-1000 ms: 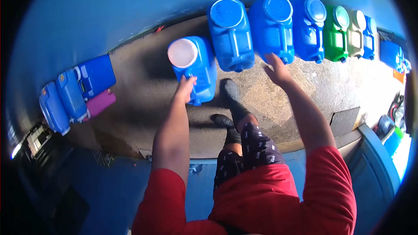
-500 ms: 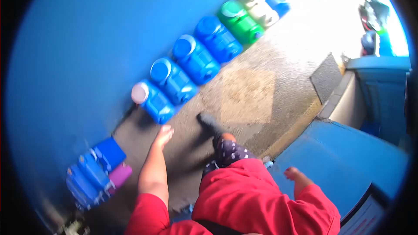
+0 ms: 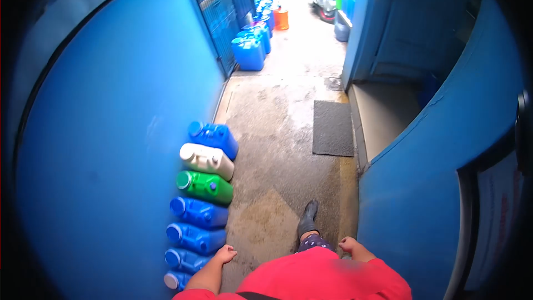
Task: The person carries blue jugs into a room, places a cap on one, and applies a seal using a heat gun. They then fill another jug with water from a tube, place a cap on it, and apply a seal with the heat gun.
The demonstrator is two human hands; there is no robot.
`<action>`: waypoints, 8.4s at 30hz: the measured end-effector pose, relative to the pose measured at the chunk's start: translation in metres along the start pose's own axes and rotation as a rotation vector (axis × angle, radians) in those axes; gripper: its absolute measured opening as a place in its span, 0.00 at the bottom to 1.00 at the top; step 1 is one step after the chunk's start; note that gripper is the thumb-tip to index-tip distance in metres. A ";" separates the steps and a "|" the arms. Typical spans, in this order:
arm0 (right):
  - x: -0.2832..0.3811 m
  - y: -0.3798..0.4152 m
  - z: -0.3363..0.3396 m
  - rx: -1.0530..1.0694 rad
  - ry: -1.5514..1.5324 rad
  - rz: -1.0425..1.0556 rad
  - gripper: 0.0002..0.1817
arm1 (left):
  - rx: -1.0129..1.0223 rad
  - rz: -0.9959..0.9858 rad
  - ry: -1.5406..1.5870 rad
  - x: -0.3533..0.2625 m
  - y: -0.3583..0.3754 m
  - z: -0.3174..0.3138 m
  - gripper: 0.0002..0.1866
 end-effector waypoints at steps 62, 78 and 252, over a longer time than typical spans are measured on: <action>-0.335 -0.347 0.986 -0.508 -0.158 -0.261 0.11 | 0.382 -0.448 -0.548 -1.610 -0.341 -0.244 0.06; -0.397 -0.522 1.407 -0.334 0.013 -0.052 0.12 | 0.178 -0.820 -0.013 -1.757 -0.203 -0.421 0.21; 0.027 0.298 -0.372 0.226 0.968 0.645 0.20 | -0.589 0.421 0.600 0.622 0.526 -0.300 0.22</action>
Point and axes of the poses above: each hand's wrist, its own y-axis away from the middle knuckle, its own z-axis out of the back of the hand, x = y × z, the point moved 7 cm from there along -y, towards the middle knuckle, and after that the axes turned 3 degrees about -x, right-handed, at the moved point
